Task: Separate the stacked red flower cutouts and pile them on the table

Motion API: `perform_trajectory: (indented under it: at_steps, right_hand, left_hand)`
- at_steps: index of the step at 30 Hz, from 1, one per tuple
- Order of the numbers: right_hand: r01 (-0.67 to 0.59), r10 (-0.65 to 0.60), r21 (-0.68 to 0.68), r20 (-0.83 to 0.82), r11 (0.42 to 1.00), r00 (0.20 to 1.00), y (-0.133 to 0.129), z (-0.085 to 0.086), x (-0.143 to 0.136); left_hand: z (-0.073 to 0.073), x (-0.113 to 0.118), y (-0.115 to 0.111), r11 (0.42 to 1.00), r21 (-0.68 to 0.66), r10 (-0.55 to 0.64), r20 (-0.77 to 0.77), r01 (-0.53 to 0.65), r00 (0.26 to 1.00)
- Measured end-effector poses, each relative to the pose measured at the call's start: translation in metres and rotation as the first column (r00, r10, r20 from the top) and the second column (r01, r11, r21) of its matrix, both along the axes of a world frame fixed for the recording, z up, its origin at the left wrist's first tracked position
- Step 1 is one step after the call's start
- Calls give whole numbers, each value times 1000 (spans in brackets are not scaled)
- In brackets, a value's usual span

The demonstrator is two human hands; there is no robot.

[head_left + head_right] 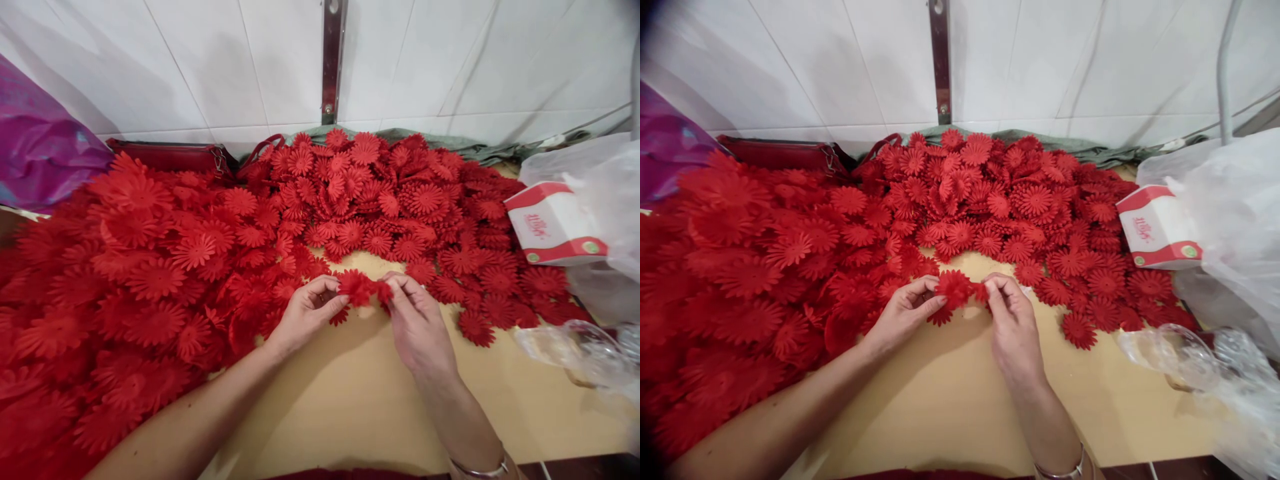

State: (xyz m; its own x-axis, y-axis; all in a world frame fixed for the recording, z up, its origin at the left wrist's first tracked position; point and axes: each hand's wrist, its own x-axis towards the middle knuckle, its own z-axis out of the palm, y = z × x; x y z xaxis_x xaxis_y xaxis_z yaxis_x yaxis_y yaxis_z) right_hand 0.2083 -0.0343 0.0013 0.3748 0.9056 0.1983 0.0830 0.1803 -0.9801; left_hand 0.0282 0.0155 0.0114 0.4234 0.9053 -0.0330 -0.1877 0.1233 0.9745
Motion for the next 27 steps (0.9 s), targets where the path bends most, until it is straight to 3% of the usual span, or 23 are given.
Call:
perform_trajectory:
  at_steps: [4, 9, 15, 17, 21, 27]
  right_hand:
    - [44, -68, -72, -383, 996, 921, 2, 4, 8]
    - [20, -60, -77, -559, 997, 827, 5, 8, 9]
    - [-78, -77, -179, -722, 981, 687, 5, 22, 4]
    - [-98, -63, -184, -711, 978, 700, 4, 25, 2]
    - [-86, -42, -187, -591, 979, 805, 2, 22, -1]
    - [100, -158, -168, -376, 981, 913, 1, 12, -1]
  left_hand:
    - [-8, -3, 1, 990, -132, 59, 45, -53, 997]
    - [-15, -2, 1, 979, -157, 148, 105, -130, 983]
    - [-14, 0, 1, 980, -158, 143, 122, -123, 982]
    - [-14, 0, 1, 980, -156, 141, 122, -121, 982]
    - [-14, 0, 1, 980, -157, 140, 135, -119, 981]
    - [-16, -1, 1, 979, -157, 148, 121, -129, 982]
